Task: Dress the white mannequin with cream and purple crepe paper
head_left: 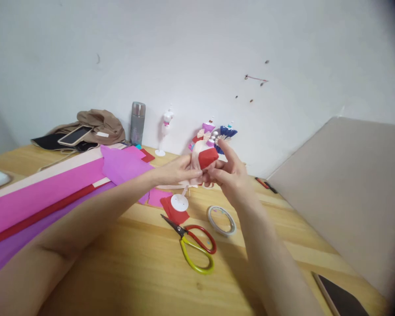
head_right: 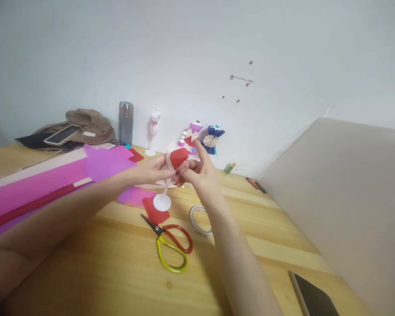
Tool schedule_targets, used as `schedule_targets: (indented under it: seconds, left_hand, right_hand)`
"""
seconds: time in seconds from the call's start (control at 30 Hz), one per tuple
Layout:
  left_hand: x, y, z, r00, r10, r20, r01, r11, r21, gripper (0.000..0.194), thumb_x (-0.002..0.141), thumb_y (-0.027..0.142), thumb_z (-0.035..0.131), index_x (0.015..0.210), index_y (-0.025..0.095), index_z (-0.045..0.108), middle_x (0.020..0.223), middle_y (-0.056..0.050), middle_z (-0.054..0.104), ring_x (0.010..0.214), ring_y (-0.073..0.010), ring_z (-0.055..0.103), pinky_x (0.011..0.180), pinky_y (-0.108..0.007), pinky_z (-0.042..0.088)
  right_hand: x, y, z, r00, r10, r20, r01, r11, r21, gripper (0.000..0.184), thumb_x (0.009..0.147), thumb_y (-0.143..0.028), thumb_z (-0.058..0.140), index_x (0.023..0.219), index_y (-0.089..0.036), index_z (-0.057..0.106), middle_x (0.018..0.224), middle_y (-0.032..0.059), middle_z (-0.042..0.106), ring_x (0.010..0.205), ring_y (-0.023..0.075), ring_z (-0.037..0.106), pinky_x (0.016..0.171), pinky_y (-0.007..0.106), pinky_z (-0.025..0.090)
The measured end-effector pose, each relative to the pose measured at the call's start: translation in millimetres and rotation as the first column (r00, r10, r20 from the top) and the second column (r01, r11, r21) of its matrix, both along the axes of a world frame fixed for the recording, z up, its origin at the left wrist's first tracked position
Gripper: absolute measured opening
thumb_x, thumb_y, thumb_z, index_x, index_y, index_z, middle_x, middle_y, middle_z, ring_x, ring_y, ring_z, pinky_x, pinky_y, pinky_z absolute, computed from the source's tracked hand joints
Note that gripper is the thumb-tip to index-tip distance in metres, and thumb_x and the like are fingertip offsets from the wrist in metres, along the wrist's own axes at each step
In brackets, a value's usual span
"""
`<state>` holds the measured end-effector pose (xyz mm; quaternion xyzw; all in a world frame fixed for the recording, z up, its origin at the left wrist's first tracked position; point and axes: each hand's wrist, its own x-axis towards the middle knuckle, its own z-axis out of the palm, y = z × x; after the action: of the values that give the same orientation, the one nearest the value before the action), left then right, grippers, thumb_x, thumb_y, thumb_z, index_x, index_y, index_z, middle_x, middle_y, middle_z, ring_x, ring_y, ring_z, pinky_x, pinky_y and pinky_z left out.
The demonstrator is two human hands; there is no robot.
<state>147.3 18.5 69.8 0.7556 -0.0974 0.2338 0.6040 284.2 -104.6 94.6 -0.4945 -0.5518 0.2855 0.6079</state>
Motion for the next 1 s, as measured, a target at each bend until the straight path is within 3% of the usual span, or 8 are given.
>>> schedule_targets:
  seconds: [0.13, 0.3, 0.57, 0.7, 1.0]
  left_hand:
    - [-13, 22, 2.6, 0.997, 0.072, -0.015, -0.073, 0.988, -0.138, 0.045, 0.076, 0.045, 0.080, 0.098, 0.010, 0.064, 0.089, -0.008, 0.067, 0.079, -0.0169, 0.063, 0.072, -0.027, 0.050]
    - [-21, 24, 9.5, 0.997, -0.068, -0.040, 0.053, 0.951, -0.306, 0.045, 0.067, 0.045, 0.083, 0.090, 0.009, 0.067, 0.080, -0.011, 0.070, 0.074, -0.0209, 0.067, 0.068, -0.030, 0.052]
    - [-16, -2, 8.1, 0.944, -0.314, -0.098, 0.266, 0.903, -0.339, 0.041, 0.068, 0.040, 0.082, 0.091, 0.009, 0.070, 0.093, -0.015, 0.072, 0.076, -0.0205, 0.067, 0.069, -0.030, 0.054]
    - [-16, -5, 10.5, 0.950, -0.286, -0.125, 0.233, 0.917, -0.324, 0.044, 0.065, 0.043, 0.084, 0.091, 0.010, 0.070, 0.093, -0.014, 0.072, 0.077, -0.0207, 0.067, 0.069, -0.030, 0.053]
    - [-11, -7, 9.1, 0.965, -0.239, -0.107, 0.200, 0.937, -0.286, 0.044, 0.067, 0.038, 0.081, 0.099, 0.011, 0.067, 0.095, -0.011, 0.070, 0.076, -0.0189, 0.065, 0.069, -0.029, 0.051]
  right_hand:
    - [-11, -8, 6.7, 0.999, 0.015, -0.028, -0.014, 0.999, 0.036, 0.089, 0.075, -0.028, 0.073, 0.154, -0.029, 0.032, 0.077, -0.0004, 0.070, 0.053, 0.0151, 0.061, 0.047, 0.031, 0.049]
    - [-14, -13, 17.1, 0.992, -0.128, -0.007, 0.128, 0.984, 0.126, 0.052, 0.076, -0.035, 0.074, 0.125, -0.022, 0.061, 0.064, -0.0032, 0.061, 0.045, 0.0099, 0.049, 0.038, 0.025, 0.035]
    - [-15, -12, 19.2, 0.964, -0.265, 0.034, 0.251, 0.943, 0.220, 0.029, 0.072, -0.039, 0.077, 0.092, -0.020, 0.068, 0.067, -0.0017, 0.063, 0.047, 0.0080, 0.048, 0.043, 0.025, 0.040]
    - [-21, -14, 19.3, 0.942, -0.335, 0.038, 0.314, 0.912, 0.265, 0.017, 0.073, -0.034, 0.075, 0.072, -0.020, 0.065, 0.059, -0.0027, 0.060, 0.045, 0.0077, 0.047, 0.043, 0.024, 0.040]
    - [-30, -18, 18.5, 0.918, -0.388, 0.082, 0.342, 0.879, 0.333, 0.008, 0.076, -0.025, 0.071, 0.071, -0.021, 0.067, 0.060, -0.0025, 0.063, 0.047, 0.0088, 0.051, 0.047, 0.025, 0.045]
